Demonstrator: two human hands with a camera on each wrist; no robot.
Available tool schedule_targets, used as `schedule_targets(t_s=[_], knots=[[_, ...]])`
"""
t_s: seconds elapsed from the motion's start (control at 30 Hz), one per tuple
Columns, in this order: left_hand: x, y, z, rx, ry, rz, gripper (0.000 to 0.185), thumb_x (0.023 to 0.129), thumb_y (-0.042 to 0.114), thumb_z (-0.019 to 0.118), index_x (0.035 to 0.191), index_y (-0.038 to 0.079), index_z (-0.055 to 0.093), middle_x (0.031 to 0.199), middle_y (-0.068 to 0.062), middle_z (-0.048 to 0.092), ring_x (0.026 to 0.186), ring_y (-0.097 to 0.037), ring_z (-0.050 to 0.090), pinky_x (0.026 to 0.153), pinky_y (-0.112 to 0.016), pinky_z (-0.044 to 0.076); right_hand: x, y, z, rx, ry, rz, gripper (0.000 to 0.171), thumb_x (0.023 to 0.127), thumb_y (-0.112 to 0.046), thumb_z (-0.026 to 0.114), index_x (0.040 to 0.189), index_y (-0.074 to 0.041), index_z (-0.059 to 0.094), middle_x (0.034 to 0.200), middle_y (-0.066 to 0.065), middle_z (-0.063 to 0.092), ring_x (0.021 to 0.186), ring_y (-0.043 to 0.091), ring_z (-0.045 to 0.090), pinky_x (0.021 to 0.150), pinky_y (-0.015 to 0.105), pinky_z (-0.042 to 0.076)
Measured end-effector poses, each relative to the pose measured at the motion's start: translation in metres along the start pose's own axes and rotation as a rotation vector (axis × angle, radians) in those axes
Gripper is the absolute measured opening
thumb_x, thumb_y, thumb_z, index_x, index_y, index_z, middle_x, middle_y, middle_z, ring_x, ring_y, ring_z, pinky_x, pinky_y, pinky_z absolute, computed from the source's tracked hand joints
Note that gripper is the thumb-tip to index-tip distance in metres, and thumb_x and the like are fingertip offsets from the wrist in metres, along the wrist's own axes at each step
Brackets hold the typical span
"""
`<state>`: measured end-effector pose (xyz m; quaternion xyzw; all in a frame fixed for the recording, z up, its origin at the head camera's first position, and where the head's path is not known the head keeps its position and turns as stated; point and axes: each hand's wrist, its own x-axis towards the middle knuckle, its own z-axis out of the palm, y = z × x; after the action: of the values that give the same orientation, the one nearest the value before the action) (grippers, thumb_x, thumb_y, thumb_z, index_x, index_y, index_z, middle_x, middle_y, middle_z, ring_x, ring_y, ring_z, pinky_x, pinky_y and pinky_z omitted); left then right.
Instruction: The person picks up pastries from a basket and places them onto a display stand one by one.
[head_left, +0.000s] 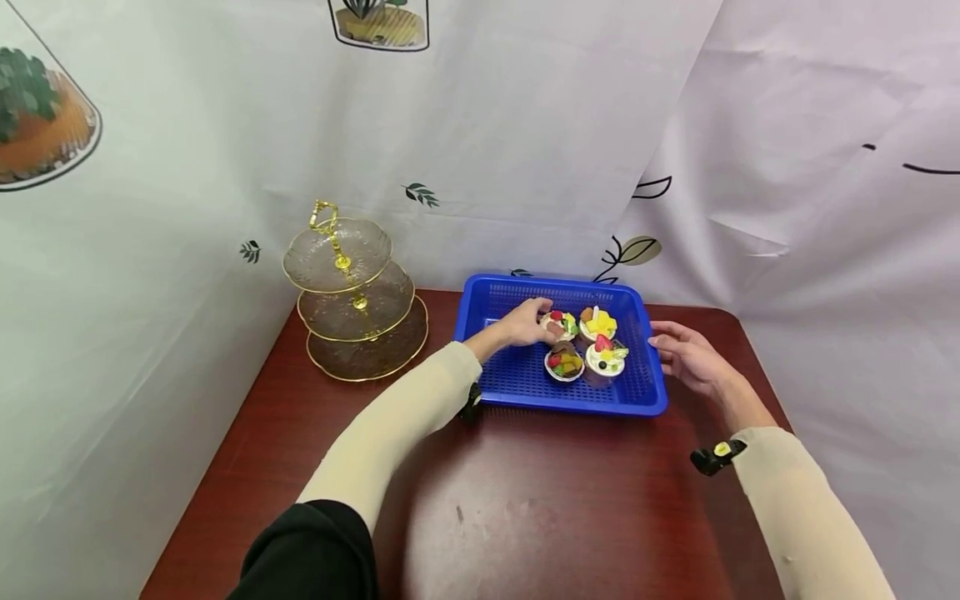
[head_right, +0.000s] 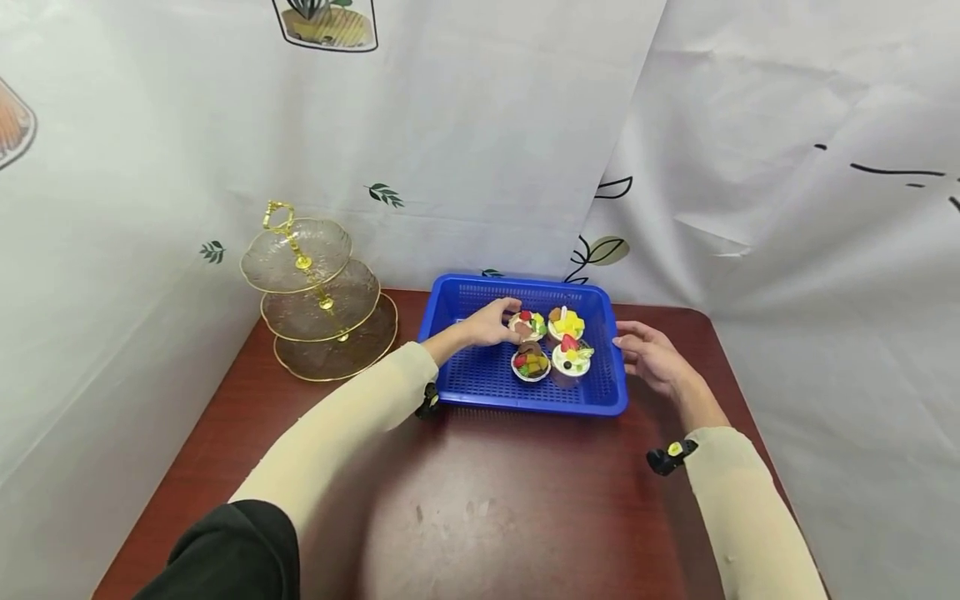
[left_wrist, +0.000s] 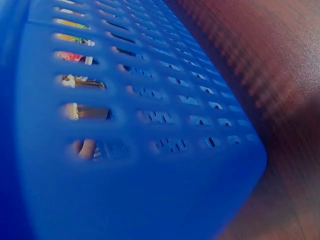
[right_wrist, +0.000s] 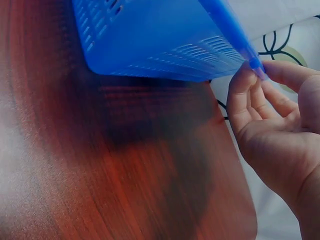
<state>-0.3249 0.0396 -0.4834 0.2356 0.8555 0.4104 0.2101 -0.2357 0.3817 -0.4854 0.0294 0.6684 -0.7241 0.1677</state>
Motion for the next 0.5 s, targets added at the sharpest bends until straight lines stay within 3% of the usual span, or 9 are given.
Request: schedule_targets(t_s=[0.2, 0.5], knots=[[0.0010, -0.0032, -0.0037, 0.014, -0.038, 0.003, 0.080, 0.095, 0.013, 0.076, 0.162, -0.001, 0.034, 0.161, -0.018, 0.042, 0.140, -0.031, 0.052, 0.110, -0.036, 0.048, -0.0008, 0.0015, 0.0019, 0.029, -0.004, -0.002, 0.038, 0.110, -0.011, 0.059, 0.145, -0.008, 0.046, 0.110, 0.001, 0.077, 0.093, 0.018, 0.075, 0.079, 0.034, 0.063], [0.0058, -0.0044, -0.0063, 0.167, -0.053, 0.029, 0.081, 0.095, 0.015, 0.081, 0.161, 0.002, 0.037, 0.158, -0.015, 0.049, 0.133, -0.030, 0.057, 0.108, -0.036, 0.049, 0.0016, 0.0003, 0.0024, -0.006, -0.016, -0.009, 0.038, 0.110, -0.010, 0.058, 0.145, -0.007, 0.045, 0.106, 0.002, 0.077, 0.092, 0.019, 0.075, 0.078, 0.035, 0.063]])
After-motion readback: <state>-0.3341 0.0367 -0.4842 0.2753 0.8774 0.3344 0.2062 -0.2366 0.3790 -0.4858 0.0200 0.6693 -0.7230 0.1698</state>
